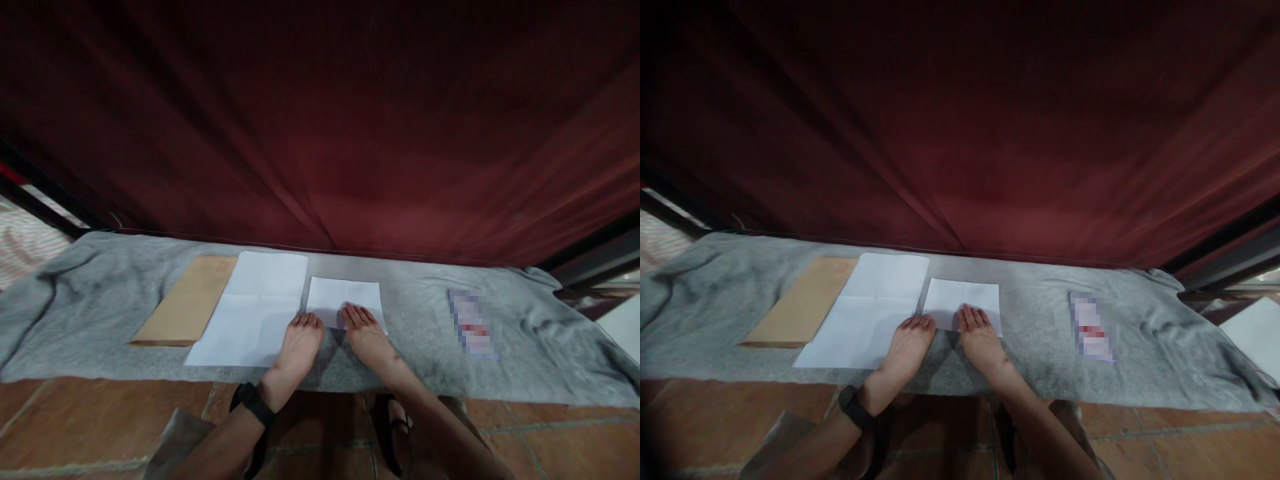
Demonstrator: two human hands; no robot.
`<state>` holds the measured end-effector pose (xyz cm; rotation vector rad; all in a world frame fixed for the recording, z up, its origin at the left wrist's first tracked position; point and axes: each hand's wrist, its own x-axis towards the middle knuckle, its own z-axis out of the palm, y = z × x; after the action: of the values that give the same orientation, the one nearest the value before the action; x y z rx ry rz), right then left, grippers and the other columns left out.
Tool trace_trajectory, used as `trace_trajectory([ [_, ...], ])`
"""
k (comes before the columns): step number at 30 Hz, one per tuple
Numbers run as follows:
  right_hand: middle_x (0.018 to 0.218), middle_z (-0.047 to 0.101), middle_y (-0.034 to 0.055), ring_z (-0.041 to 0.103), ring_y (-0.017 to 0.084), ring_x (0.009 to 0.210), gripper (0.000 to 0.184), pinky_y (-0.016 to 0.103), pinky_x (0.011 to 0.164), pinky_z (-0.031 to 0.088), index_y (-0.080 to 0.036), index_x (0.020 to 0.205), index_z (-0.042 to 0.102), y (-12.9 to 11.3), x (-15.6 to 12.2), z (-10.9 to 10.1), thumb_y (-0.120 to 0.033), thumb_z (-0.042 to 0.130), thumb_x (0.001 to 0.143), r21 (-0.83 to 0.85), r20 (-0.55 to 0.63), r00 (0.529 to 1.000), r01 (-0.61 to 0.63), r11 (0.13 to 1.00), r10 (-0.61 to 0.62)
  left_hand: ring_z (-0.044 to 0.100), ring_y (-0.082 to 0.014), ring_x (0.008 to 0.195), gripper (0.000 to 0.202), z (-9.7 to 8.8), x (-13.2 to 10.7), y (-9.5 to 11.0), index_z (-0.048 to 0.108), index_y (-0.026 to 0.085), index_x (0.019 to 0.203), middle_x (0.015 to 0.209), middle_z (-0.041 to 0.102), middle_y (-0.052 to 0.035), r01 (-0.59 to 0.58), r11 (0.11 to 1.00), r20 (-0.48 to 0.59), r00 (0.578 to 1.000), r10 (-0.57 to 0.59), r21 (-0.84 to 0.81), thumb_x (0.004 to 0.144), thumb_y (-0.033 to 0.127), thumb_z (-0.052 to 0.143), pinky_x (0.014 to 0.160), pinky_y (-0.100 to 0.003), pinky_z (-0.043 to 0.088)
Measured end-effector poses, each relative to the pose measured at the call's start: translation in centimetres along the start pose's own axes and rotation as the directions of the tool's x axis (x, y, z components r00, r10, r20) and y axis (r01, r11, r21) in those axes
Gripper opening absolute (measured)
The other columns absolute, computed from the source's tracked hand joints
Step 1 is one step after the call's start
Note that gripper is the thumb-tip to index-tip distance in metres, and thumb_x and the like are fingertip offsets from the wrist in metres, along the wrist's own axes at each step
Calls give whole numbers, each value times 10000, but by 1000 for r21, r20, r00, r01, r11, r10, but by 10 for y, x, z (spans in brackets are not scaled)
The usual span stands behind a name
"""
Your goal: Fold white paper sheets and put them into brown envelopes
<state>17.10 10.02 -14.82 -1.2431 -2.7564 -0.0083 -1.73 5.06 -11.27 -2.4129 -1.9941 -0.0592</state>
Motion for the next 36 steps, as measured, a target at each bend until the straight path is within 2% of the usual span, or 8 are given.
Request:
trace_trajectory([
  [4,1545,487,173,484,277,1414,523,435,1199,354,-94,1446,537,4,-6,-4,-75,437,933,10,6,1000,9,1000,-9,689,-241,1043,322,1,-3,-2,713,152,1010,1089,737,-119,-10,997,-28,1000,8,-81,881,26,447,1011,-414,517],
  [10,1608,393,161,397,265,1477,583,459,1253,278,-74,1506,460,0,-17,-1,-214,484,941,117,-21,999,44,992,-42,454,-225,1442,509,17,14,13,493,121,1464,1555,493,-112,-63,972,-165,986,25,-227,965,145,395,1171,-403,418],
  [17,1544,475,205,431,289,1453,546,490,1230,309,-46,1463,508,-5,-14,3,-280,508,970,126,-25,999,30,992,-27,279,-261,1537,507,39,38,21,460,221,1513,1637,373,-28,-16,981,-60,998,4,-194,1022,254,339,1252,-501,261],
  [22,1540,489,186,476,284,1417,517,465,1211,349,-72,1455,524,0,-13,0,-290,517,985,103,-33,999,40,994,-37,322,-276,1519,563,41,40,4,398,47,1528,1620,360,-181,184,969,-59,979,-196,-165,998,229,348,1230,-452,308],
  [27,1510,522,194,541,292,1356,477,463,1177,403,-79,1416,565,1,-13,-4,-278,537,984,74,-20,999,40,996,-39,378,-312,1486,529,36,38,1,466,-69,1433,1541,436,-290,220,942,-92,964,-250,-254,971,171,369,1202,-441,356],
  [32,1468,563,202,578,300,1313,436,454,1152,434,-75,1374,600,-1,-13,-4,-206,540,962,37,-16,997,73,997,-72,434,-295,1457,508,28,40,-3,547,39,1403,1522,490,-237,297,792,-40,927,-374,-533,906,107,471,1209,-414,363],
  [34,1453,579,194,583,290,1307,442,438,1143,442,-97,1372,602,-1,-14,-6,-126,529,937,30,-9,998,69,997,-69,447,-302,1446,508,24,43,-9,585,90,1374,1530,489,-211,294,665,-35,900,-434,-687,869,103,542,1212,-435,361],
  [36,1429,605,176,607,277,1278,487,412,1107,470,-128,1381,598,1,-13,-12,-53,507,908,70,-11,999,41,997,-41,490,-291,1408,481,17,45,-15,612,145,1346,1508,524,-167,270,454,-4,857,-516,-849,866,142,590,1187,-447,392],
])
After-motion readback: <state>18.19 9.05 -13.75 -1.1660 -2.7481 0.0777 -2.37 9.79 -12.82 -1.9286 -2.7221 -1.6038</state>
